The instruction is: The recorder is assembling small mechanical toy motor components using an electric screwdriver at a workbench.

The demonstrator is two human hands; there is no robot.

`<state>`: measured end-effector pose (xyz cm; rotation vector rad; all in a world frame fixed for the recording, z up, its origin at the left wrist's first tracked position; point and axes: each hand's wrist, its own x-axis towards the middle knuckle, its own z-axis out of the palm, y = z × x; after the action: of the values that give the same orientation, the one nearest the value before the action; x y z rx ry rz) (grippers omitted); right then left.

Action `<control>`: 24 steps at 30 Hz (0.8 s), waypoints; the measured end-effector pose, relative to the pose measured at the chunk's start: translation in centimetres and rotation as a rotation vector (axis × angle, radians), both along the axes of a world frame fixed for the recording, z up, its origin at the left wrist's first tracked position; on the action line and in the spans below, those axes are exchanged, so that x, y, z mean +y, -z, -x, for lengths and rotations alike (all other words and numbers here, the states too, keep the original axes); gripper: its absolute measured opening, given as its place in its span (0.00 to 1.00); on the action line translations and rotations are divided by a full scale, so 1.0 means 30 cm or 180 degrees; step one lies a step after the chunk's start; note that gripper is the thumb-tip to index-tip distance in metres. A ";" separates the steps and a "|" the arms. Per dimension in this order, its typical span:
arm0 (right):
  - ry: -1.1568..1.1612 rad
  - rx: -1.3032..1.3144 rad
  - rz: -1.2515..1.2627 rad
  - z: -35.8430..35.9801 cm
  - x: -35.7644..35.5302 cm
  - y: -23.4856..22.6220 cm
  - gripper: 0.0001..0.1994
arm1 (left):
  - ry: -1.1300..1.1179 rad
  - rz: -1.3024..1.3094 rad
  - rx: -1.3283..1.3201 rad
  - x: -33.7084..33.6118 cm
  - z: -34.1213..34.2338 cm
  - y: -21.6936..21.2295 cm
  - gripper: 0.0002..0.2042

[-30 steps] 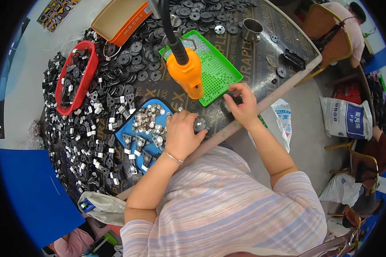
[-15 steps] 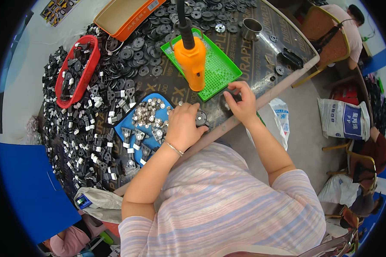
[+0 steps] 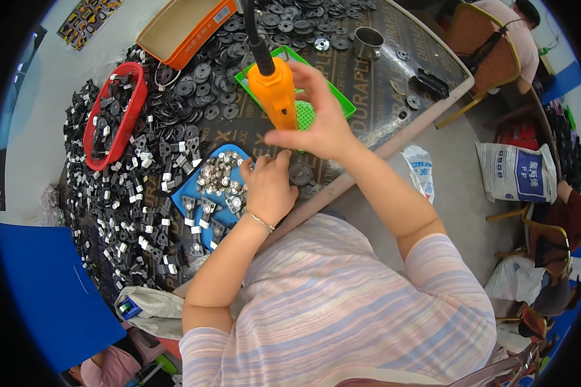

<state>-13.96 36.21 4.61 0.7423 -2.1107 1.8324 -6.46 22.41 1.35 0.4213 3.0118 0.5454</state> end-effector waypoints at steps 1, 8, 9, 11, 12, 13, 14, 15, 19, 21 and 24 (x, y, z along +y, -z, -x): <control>-0.0076 -0.0004 0.0230 0.020 -0.028 -0.012 0.39 | 0.0056 -0.0034 0.0062 0.004 0.003 0.007 0.26; -0.0564 -0.0587 0.1235 0.048 -0.029 -0.026 0.23 | 0.0117 -0.0230 0.0139 -0.001 -0.013 0.038 0.28; -0.0772 -0.0546 0.1428 0.057 -0.015 -0.022 0.22 | 0.0114 -0.0370 0.0118 -0.004 -0.014 0.034 0.29; -0.0624 -0.0431 0.1614 0.055 -0.031 -0.003 0.21 | 0.0122 -0.0528 0.0092 0.000 -0.011 0.032 0.29; -0.0478 -0.0312 0.1799 0.054 -0.038 0.009 0.20 | 0.0127 -0.0683 0.0069 0.002 -0.008 0.033 0.30; -0.0480 -0.0318 0.1797 0.053 -0.042 0.021 0.20 | 0.0124 -0.0686 0.0064 0.002 -0.006 0.034 0.30; -0.0270 -0.0083 0.1402 0.053 -0.044 0.033 0.18 | 0.0125 -0.0674 0.0102 0.002 -0.003 0.035 0.28; -0.0061 0.0150 0.1005 0.051 -0.047 0.039 0.17 | 0.0126 -0.0663 0.0140 0.002 0.000 0.036 0.25; -0.0069 -0.0036 0.1025 0.044 -0.063 0.054 0.16 | 0.0155 -0.0695 0.0106 -0.002 0.005 0.052 0.22; -0.0089 -0.0038 0.0977 0.046 -0.070 0.057 0.16 | 0.0163 -0.0626 0.0168 -0.003 0.007 0.056 0.22; -0.0127 0.0010 0.0910 0.057 -0.073 0.066 0.16 | 0.0164 -0.0545 0.0102 0.001 0.007 0.053 0.22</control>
<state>-15.68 34.02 2.62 0.7180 -1.7883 2.0921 -6.68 22.45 -0.23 0.5199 2.9856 0.8034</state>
